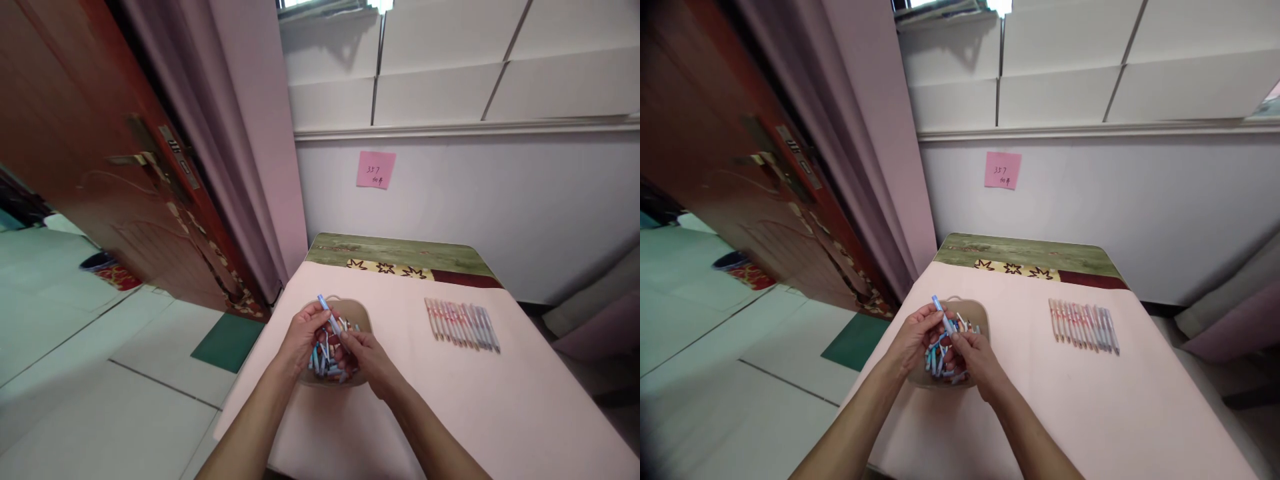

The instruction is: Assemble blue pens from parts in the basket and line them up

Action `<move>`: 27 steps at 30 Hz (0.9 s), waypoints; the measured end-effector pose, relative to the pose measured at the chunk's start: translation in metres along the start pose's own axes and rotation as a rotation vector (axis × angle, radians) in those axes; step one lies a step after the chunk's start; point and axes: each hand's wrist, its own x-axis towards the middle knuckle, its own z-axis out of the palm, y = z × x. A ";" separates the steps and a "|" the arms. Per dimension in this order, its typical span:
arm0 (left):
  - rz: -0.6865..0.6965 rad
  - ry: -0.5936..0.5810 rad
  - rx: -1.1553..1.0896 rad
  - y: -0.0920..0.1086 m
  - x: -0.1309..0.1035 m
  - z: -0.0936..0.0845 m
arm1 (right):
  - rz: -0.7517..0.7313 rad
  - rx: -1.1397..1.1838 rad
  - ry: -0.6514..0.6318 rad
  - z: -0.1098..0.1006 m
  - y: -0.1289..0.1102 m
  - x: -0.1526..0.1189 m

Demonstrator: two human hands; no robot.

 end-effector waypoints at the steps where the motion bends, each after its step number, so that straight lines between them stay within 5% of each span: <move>1: 0.009 0.013 0.001 -0.001 -0.001 0.000 | 0.026 0.046 -0.011 0.000 0.001 0.000; 8: 0.106 0.110 0.031 -0.011 0.003 0.005 | -0.145 -0.100 0.210 -0.003 0.002 0.002; 15: 0.080 0.075 -0.005 -0.003 0.009 -0.001 | -0.018 0.035 0.043 -0.001 -0.011 0.005; 24: 0.087 0.182 -0.037 -0.014 0.006 0.005 | -0.290 -0.421 0.422 -0.003 -0.001 0.009; 27: 0.092 0.176 -0.066 -0.016 0.006 0.008 | -0.227 -0.359 0.364 -0.002 -0.004 0.005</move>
